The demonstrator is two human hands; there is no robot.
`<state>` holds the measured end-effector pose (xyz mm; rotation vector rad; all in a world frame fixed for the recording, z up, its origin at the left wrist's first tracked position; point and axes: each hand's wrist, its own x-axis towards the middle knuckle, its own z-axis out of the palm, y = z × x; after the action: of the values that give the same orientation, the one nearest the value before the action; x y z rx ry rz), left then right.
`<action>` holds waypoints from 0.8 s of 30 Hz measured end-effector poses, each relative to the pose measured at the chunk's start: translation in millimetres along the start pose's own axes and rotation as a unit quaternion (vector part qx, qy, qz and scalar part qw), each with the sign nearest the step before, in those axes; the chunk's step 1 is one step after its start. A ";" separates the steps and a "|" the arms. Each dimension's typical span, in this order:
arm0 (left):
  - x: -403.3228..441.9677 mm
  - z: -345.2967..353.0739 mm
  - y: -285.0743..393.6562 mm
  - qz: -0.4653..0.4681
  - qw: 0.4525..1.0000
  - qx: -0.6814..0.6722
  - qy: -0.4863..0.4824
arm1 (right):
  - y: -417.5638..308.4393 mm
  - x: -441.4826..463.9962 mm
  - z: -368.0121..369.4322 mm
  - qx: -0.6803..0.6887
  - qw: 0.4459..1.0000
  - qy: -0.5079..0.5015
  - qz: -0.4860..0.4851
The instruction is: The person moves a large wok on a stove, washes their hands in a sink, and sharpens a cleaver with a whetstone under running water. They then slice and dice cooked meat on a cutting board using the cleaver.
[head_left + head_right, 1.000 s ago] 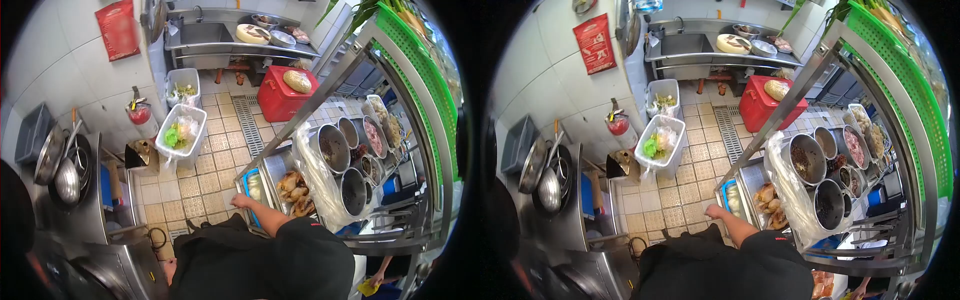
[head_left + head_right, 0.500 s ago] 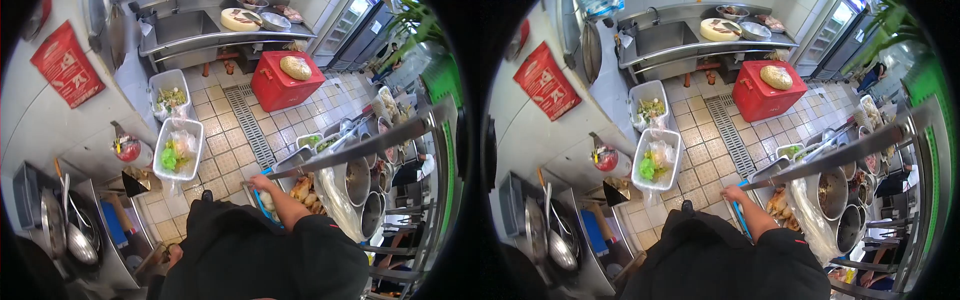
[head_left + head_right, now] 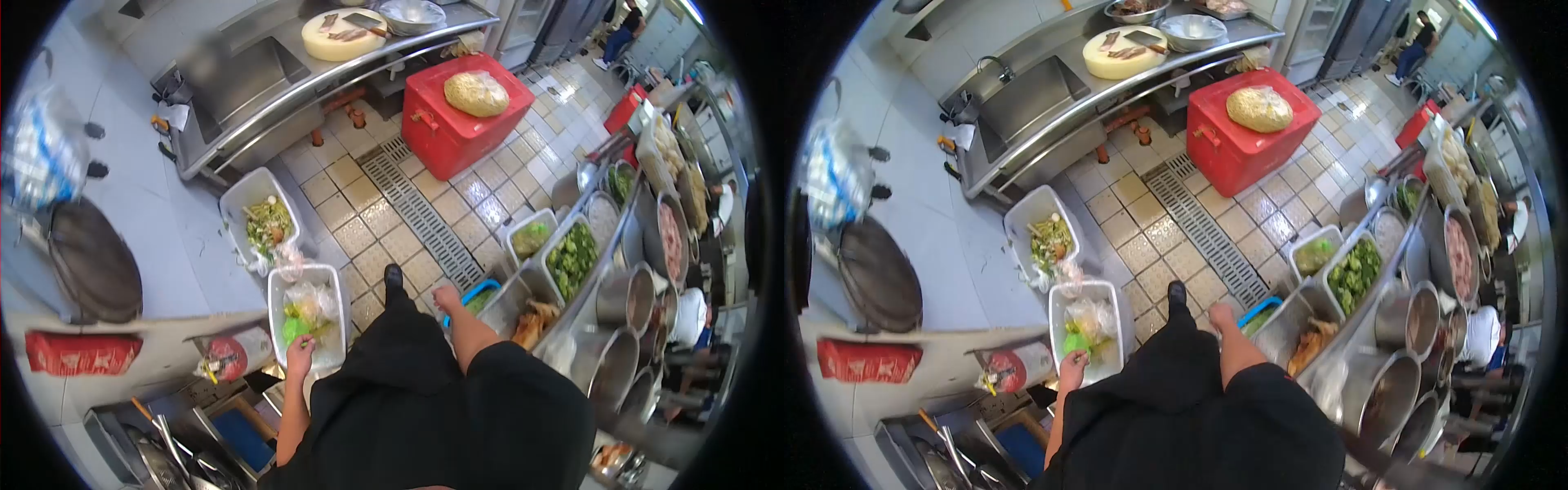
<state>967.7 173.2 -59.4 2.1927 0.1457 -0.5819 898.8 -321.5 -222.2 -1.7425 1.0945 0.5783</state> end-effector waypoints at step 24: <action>347.2 36.3 143.2 -0.029 0.999 -0.004 0.029 | -409.4 174.7 -189.1 -0.021 0.983 -0.034 -0.181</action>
<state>1304.7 21.5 -135.4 2.2037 0.2427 -0.5491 1322.0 -509.2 -82.2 -1.8873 0.6979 0.4309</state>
